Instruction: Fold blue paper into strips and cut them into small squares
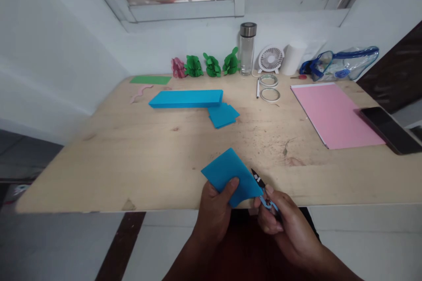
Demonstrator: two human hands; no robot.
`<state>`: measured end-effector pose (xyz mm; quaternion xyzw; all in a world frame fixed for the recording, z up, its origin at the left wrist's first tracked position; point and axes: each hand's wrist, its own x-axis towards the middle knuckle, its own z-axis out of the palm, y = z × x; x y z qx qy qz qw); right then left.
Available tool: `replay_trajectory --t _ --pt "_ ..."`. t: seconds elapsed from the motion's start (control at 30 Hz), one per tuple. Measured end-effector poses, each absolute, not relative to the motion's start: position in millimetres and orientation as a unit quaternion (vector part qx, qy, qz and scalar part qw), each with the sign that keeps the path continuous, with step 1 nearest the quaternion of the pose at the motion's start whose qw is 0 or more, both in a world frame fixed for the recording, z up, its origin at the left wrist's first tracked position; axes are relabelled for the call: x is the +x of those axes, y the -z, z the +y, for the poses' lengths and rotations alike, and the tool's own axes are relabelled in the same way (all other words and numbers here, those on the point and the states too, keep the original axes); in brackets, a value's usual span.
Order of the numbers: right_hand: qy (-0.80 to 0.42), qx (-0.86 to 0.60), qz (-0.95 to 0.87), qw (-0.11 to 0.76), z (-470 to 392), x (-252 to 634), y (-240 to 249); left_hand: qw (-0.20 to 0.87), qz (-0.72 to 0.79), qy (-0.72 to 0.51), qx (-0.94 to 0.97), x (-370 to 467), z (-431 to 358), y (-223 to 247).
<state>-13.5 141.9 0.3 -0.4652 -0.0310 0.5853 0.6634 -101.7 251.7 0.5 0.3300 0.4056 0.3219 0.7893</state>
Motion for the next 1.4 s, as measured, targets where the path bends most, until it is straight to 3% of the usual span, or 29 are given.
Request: replay_trajectory --t 0.7,0.93,1.07,1.23,1.4 --pt "-0.589 -0.468 -0.028 0.658 145 -15 -5 0.765 0.429 -0.330 0.348 -107 251 -8" --pt "-0.552 -0.488 -0.064 0.673 142 -3 -6 0.771 0.438 -0.342 0.309 -107 254 -5" --pt "-0.447 -0.563 -0.094 0.689 138 4 -6 0.804 0.414 -0.328 0.273 -102 253 -6" --pt "-0.419 -0.652 -0.141 0.616 143 0 -1 0.841 0.381 -0.298 0.241 -97 246 -5" --pt "-0.408 -0.653 -0.163 0.617 152 4 0 0.861 0.347 -0.299 0.221 -96 244 -4"
